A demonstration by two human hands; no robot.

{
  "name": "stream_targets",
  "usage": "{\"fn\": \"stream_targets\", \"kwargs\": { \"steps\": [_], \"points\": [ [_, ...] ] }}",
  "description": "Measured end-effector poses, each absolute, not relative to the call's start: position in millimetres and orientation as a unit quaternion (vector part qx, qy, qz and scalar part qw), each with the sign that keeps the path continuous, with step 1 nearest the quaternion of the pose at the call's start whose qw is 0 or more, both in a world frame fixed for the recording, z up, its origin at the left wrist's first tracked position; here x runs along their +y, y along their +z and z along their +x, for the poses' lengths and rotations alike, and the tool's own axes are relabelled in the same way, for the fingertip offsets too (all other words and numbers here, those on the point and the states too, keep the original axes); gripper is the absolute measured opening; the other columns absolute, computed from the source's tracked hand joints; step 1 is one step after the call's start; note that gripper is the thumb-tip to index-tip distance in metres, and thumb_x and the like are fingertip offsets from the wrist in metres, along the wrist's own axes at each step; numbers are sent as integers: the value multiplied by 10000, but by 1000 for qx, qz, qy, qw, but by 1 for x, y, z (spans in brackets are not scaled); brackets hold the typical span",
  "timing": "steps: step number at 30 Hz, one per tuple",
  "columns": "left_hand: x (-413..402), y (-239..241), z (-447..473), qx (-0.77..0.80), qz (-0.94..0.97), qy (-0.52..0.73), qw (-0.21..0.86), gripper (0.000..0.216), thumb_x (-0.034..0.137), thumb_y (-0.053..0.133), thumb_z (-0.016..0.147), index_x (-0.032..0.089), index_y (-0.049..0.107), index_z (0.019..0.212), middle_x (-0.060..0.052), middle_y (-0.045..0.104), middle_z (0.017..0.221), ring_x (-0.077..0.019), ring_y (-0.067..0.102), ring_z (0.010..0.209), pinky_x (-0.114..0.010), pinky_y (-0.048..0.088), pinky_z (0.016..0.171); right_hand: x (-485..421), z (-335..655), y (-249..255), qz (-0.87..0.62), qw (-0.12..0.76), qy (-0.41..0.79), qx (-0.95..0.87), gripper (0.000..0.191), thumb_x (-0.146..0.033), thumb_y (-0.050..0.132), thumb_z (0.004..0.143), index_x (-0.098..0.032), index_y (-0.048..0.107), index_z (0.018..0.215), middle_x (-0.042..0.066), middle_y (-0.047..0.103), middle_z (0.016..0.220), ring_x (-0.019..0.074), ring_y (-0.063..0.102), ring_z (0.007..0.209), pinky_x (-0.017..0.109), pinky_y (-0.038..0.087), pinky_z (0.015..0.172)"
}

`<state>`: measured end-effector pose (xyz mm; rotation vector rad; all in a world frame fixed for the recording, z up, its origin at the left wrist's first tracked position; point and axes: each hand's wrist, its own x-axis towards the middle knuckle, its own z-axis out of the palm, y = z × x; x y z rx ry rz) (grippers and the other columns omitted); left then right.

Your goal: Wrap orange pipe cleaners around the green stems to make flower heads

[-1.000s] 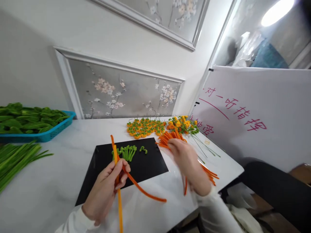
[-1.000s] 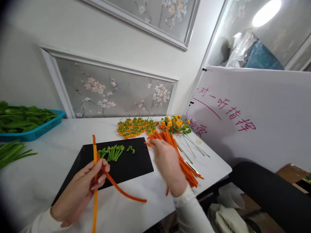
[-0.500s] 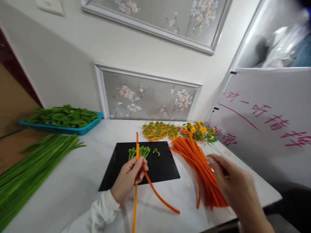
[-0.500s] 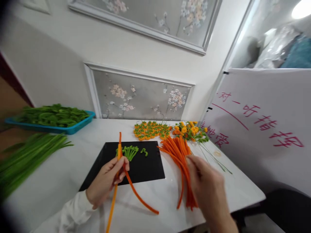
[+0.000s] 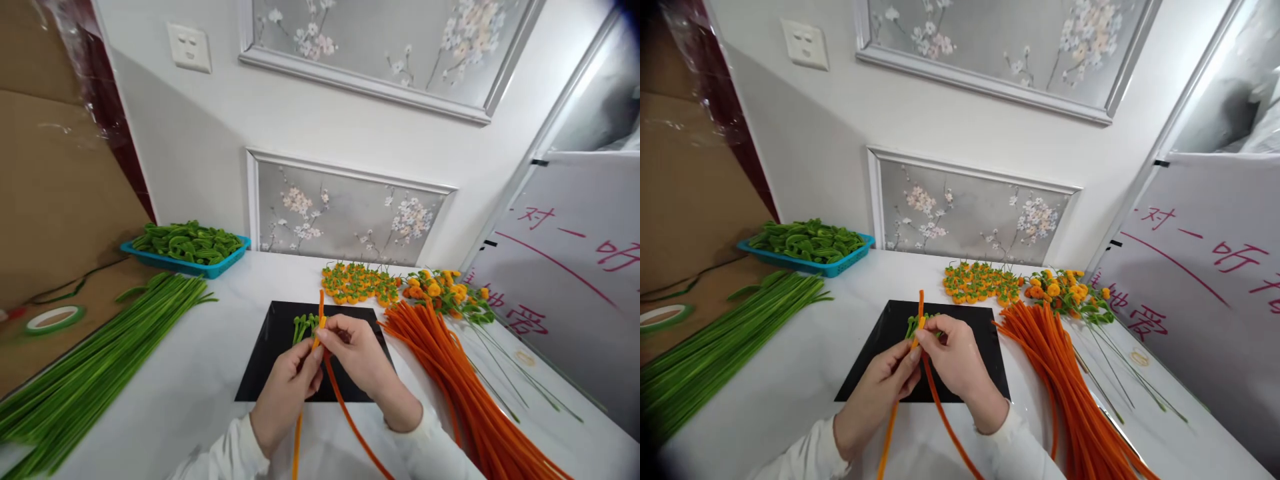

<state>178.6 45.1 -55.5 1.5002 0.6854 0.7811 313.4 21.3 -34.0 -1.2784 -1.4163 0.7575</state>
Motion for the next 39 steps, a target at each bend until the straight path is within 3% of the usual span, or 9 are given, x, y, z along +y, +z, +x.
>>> {"fn": "stream_targets", "kwargs": {
  "steps": [4,7,10,14,16,20,24,29,39],
  "points": [
    [48,-55,177,302,614,386,618,386,523,506,853,159,430,955,37,357,656,-58,332,534,-166,251,451,19,312,-41,-574,525,195,-597,247,-332,504,873,-117,586,784,22,564,788,69,492,721,169,394,658],
    [53,-52,173,306,597,409,619,352,486,529,848,148,441,893,26,393,678,-57,349,570,-159,281,485,19,313,-46,-552,542,242,-585,285,-375,486,885,-108,549,809,38,555,779,74,504,697,167,418,634],
    [58,-42,168,306,550,427,650,389,470,601,800,157,468,990,3,458,810,-46,374,603,-147,283,489,19,312,-48,-492,560,351,-566,312,-420,450,903,-112,488,934,34,537,751,75,519,625,184,455,605],
    [59,-29,164,309,519,427,673,445,514,606,791,171,503,1055,40,349,666,-35,221,499,-154,166,420,17,306,-48,-461,563,360,-584,336,-405,435,915,-129,501,1096,23,519,772,35,397,535,150,330,475],
    [58,-28,163,307,526,425,669,410,524,574,816,163,522,1003,48,294,602,-40,189,479,-164,148,415,15,302,-46,-492,553,294,-604,320,-391,439,921,-122,568,1035,19,503,715,41,394,569,154,323,508],
    [60,-35,163,280,561,430,649,362,475,578,827,117,529,825,15,376,624,-52,331,536,-175,271,480,12,299,-44,-530,552,178,-619,258,-338,458,924,-133,615,937,16,528,730,48,435,619,160,354,568],
    [60,-38,162,278,563,410,662,354,455,584,823,119,521,917,19,387,663,-34,241,501,-183,168,446,10,301,-44,-526,542,52,-653,203,-224,430,931,-168,625,948,12,561,851,50,499,752,160,384,687],
    [60,-37,164,260,575,405,661,336,401,556,855,171,414,1055,7,500,774,-32,284,492,-181,191,439,11,302,-47,-544,519,48,-657,199,-228,446,928,-209,644,938,-8,567,812,53,487,713,178,355,650],
    [63,-47,167,272,602,401,634,292,428,529,873,148,446,886,2,515,781,-27,319,476,-177,228,419,12,299,-48,-550,516,74,-652,218,-254,424,933,-188,627,887,-13,588,817,64,504,755,177,368,691]
  ]
}}
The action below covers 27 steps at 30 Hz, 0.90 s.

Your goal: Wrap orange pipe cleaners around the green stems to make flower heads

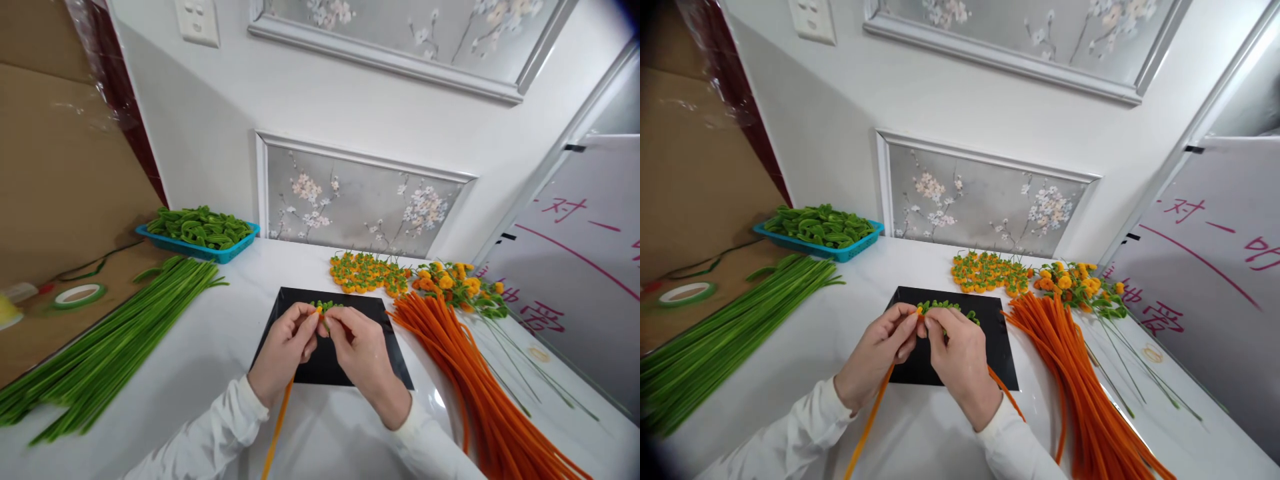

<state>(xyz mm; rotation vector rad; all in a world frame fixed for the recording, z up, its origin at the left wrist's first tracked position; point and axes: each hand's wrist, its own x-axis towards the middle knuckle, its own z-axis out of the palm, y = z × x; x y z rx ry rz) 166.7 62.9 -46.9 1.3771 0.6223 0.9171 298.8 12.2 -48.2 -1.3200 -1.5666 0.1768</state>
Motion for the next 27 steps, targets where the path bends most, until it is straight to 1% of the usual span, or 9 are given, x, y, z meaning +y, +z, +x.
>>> {"fn": "stream_targets", "kwargs": {
  "steps": [3,5,7,9,11,15,19,23,27],
  "points": [
    [71,-50,171,281,609,398,626,333,452,523,871,131,458,809,2,504,743,-25,320,464,-176,207,412,20,301,-50,-556,518,119,-639,221,-280,434,921,-166,622,890,3,589,815,70,514,739,173,383,680],
    [80,-50,178,286,596,394,639,355,460,559,841,123,463,793,1,498,741,-25,339,488,-162,197,418,31,307,-52,-561,519,165,-624,222,-294,447,905,-144,610,901,15,591,819,71,525,723,169,396,675],
    [90,-47,186,284,580,392,655,378,465,616,790,117,470,790,5,485,732,-28,357,511,-153,210,425,44,315,-53,-564,521,204,-607,241,-316,472,882,-133,608,962,22,588,808,73,519,692,165,399,644],
    [98,-44,194,277,572,392,665,402,471,657,742,113,481,787,16,458,701,-32,364,516,-153,235,429,56,324,-54,-562,522,232,-598,299,-346,488,863,-127,621,1018,24,578,771,71,489,645,159,380,589],
    [103,-43,200,273,568,394,668,411,476,666,726,111,485,780,27,423,662,-34,359,514,-152,250,433,63,330,-55,-555,525,254,-593,336,-375,491,853,-121,648,1007,28,568,745,65,448,604,153,347,536],
    [101,-47,202,278,563,389,673,405,472,662,734,109,482,746,21,431,650,-39,374,514,-154,270,436,60,331,-61,-539,551,300,-562,356,-402,526,829,-118,685,973,49,584,805,59,434,605,143,322,497],
    [96,-53,198,289,568,372,675,397,462,660,745,103,491,728,-1,493,676,-46,425,522,-160,315,447,54,327,-69,-527,588,327,-520,337,-384,592,782,-125,702,967,63,594,859,74,486,660,146,354,512],
    [95,-56,197,299,566,350,684,422,499,647,746,106,493,749,-8,531,674,-58,482,529,-167,379,473,55,326,-77,-524,606,296,-520,252,-317,606,770,-146,717,917,60,596,921,84,535,717,161,419,589],
    [95,-55,197,315,562,330,690,438,513,649,731,113,475,769,-19,571,677,-77,534,518,-176,424,476,57,327,-85,-522,616,276,-521,215,-293,606,772,-152,717,889,53,601,895,87,549,732,173,444,637]
  ]
}}
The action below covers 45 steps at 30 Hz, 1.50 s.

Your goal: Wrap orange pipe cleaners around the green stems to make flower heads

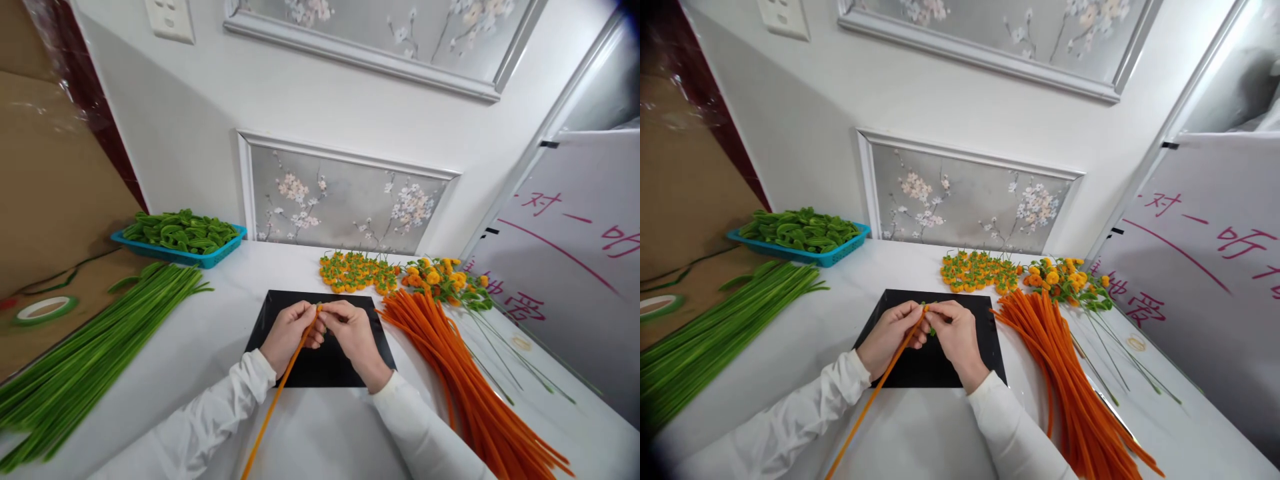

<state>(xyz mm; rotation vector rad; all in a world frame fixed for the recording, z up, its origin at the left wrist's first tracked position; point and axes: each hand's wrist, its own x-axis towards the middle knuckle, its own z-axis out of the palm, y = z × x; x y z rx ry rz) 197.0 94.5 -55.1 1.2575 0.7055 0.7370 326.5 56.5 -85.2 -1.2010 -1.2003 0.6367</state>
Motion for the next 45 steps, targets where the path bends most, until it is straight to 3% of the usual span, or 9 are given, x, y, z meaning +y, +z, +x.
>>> {"fn": "stream_targets", "kwargs": {
  "steps": [12,18,22,27,29,33,38,41,45],
  "points": [
    [97,-47,195,361,555,288,692,239,290,413,927,111,445,771,-29,572,582,-96,523,420,-160,377,377,50,323,-79,-533,606,204,-554,156,-201,563,819,-157,709,850,23,610,864,68,576,748,144,458,674],
    [96,-45,194,368,515,277,723,228,251,403,937,92,479,792,-35,572,618,-88,532,451,-159,387,395,49,322,-82,-513,587,31,-625,217,-113,501,856,-164,710,877,22,613,935,60,577,815,145,475,740],
    [99,-46,193,365,479,271,751,235,210,383,938,83,483,768,-30,543,609,-75,510,449,-158,380,400,47,327,-82,-474,509,-119,-709,325,-65,411,890,-171,686,1027,32,606,1006,90,519,870,208,466,788],
    [103,-44,191,334,450,271,782,303,249,366,954,69,501,752,-41,538,633,-70,516,477,-161,409,428,44,333,-74,-471,434,-199,-741,314,-62,400,898,-139,662,1053,39,599,1021,111,475,880,222,455,769],
    [103,-44,190,315,453,267,790,333,278,389,955,54,520,747,-53,547,650,-71,530,497,-159,429,449,44,334,-73,-476,430,-202,-740,302,-63,411,894,-145,667,1032,38,600,1006,112,473,873,224,450,751],
    [104,-45,190,269,476,269,793,180,187,559,871,50,529,758,-58,582,698,-57,544,538,-129,432,480,47,336,-77,-471,483,-149,-723,289,-64,439,880,-173,693,964,29,605,973,99,496,867,208,459,753],
    [109,-47,186,237,495,254,797,277,249,727,740,65,536,819,-81,628,765,-87,594,606,-140,457,517,50,336,-79,-463,581,39,-668,260,-108,473,862,-176,713,939,41,603,984,80,573,877,168,496,761],
    [109,-46,184,259,535,243,766,373,312,764,692,72,529,855,-97,650,781,-112,624,629,-158,483,545,47,337,-72,-476,577,113,-654,227,-148,488,864,-161,690,967,47,598,987,81,581,876,169,496,773],
    [106,-42,186,297,584,241,716,382,371,734,707,80,516,824,-99,661,762,-123,628,600,-171,487,510,40,342,-62,-482,522,72,-701,322,-126,427,889,-175,624,1139,57,558,1091,84,543,996,178,468,871]
  ]
}}
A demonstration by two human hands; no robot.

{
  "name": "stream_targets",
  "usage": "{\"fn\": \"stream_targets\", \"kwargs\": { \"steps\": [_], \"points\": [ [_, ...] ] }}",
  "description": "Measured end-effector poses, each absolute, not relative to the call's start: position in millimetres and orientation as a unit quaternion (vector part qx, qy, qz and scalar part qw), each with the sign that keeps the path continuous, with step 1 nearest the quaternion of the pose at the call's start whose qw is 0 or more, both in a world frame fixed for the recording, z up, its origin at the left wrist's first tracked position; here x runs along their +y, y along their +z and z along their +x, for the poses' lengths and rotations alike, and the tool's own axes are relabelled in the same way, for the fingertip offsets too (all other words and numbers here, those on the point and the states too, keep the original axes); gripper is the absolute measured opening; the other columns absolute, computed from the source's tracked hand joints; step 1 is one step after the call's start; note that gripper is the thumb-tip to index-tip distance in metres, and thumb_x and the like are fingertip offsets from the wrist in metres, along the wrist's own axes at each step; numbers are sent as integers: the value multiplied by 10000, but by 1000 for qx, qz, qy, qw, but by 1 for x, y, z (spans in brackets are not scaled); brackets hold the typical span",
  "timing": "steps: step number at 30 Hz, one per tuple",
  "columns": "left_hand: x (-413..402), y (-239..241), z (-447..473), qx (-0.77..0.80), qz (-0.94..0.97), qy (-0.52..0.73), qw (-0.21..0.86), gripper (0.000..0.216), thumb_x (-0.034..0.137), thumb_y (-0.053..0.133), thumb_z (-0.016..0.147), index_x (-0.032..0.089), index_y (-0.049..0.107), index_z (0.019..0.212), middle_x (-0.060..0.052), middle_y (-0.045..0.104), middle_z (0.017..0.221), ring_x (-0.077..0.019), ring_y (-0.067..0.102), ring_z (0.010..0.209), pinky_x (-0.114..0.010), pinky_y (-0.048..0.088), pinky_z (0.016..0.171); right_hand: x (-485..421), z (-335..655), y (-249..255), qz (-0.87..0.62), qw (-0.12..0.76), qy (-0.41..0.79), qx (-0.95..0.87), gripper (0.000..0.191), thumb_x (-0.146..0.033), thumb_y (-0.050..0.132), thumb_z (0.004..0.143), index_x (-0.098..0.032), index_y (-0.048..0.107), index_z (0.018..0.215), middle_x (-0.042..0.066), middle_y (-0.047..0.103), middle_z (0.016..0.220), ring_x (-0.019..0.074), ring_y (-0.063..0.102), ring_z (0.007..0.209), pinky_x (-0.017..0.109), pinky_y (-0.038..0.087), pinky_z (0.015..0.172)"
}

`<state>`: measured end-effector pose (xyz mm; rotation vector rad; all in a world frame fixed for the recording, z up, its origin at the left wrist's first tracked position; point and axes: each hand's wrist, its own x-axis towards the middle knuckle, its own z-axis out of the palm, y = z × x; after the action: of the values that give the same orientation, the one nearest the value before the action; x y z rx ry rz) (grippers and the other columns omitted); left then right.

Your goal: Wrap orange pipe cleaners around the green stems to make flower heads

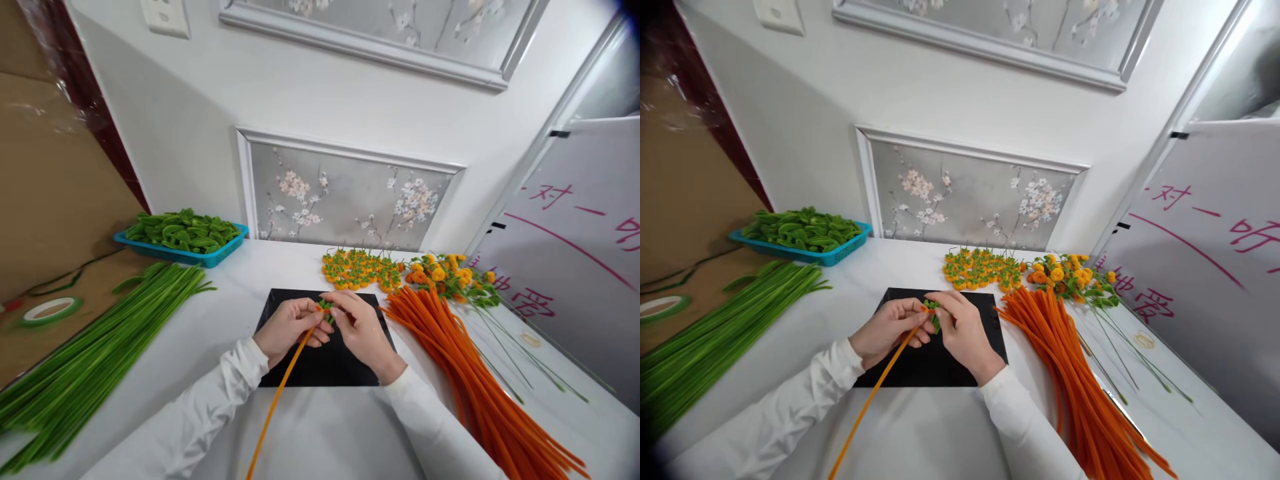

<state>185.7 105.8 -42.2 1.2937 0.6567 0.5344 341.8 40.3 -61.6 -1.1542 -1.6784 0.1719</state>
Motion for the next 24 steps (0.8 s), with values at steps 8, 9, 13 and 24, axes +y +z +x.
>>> {"fn": "stream_targets", "kwargs": {
  "steps": [8,9,13,24],
  "points": [
    [105,-40,188,334,596,208,700,111,127,556,716,47,601,777,-100,660,695,-95,576,492,-155,433,425,36,351,-62,-478,341,-44,-808,482,-69,395,864,-244,529,1293,43,492,1208,116,484,1091,215,463,914],
    [105,-39,188,340,593,206,700,119,122,549,710,46,606,781,-100,660,695,-93,576,494,-151,429,424,36,351,-63,-483,336,-53,-807,472,-71,402,867,-237,529,1290,44,496,1203,113,489,1082,211,464,916],
    [104,-38,188,363,584,197,699,117,142,570,708,51,592,779,-106,663,703,-93,588,510,-143,424,431,36,349,-63,-489,325,-88,-804,388,-77,403,886,-193,560,1221,52,524,1159,108,508,1044,205,470,900],
    [105,-37,187,365,655,187,635,178,245,602,785,100,500,777,-120,664,770,-131,617,590,-196,452,500,44,349,-69,-479,313,-228,-788,141,-94,500,874,-140,616,941,24,577,961,114,499,859,250,409,747]
  ]
}}
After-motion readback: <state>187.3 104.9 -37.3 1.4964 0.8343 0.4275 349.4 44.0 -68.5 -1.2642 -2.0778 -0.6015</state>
